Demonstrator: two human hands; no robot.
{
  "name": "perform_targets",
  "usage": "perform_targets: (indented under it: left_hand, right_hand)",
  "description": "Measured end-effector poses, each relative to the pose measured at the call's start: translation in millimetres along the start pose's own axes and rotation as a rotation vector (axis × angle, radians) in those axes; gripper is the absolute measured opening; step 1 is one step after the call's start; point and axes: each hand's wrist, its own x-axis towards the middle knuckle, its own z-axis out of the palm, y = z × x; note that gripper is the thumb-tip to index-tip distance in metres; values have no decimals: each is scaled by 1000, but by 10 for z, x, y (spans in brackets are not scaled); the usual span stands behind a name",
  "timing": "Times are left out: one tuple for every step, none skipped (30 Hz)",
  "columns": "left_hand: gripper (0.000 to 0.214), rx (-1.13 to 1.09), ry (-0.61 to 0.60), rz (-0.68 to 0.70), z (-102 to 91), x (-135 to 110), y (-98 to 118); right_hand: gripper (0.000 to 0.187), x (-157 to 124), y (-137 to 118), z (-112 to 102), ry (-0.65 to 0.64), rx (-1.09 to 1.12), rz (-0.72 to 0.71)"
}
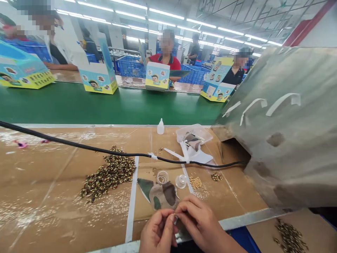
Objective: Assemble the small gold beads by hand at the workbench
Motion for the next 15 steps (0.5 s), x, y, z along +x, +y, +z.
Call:
perform_targets:
  left_hand:
    - [47,34,21,20,-24,6,4]
    - [46,78,46,46,-78,24,27]
    - [43,131,78,78,-165,55,70]
    - [39,194,117,114,-286,101,133]
    - [34,260,164,154,-435,159,212]
    - [29,329,215,189,-607,226,300]
    - [26,405,271,210,-788,295,391]
    - [24,478,334,222,-967,362,478]
    - [24,545,396,227,-1132,420,555]
    - [23,605,464,236,-1270,467,617]
    - [20,658,503,242,-1375,500,664]
    - [19,706,526,254,-1442,522,694]
    - [18,744,541,273,-1471,534,710]
    - [18,777,540,294,-1466,541,716]
    - [19,803,534,317,-1436,547,713]
  right_hand:
    - [14,4,5,-12,0,0,1]
    - [14,9,9,-29,6,-8,2]
    - [13,14,11,-52,16,-21,4]
    - [13,21,13,-78,30,-36,4]
    - [13,28,16,-106,45,-51,6]
    - [14,35,20,-135,57,-64,9]
    - [14,42,26,-162,65,-76,13]
    - [15,47,34,-186,73,-87,18]
    - [16,51,44,-207,78,-98,23]
    - [17,53,55,-222,83,-107,28]
    - [17,54,66,-233,87,-114,34]
    - [17,55,77,-239,92,-117,38]
    - [17,56,87,-242,94,-117,42]
    - [16,57,94,-242,94,-113,46]
    - [16,60,98,-240,92,-105,47]
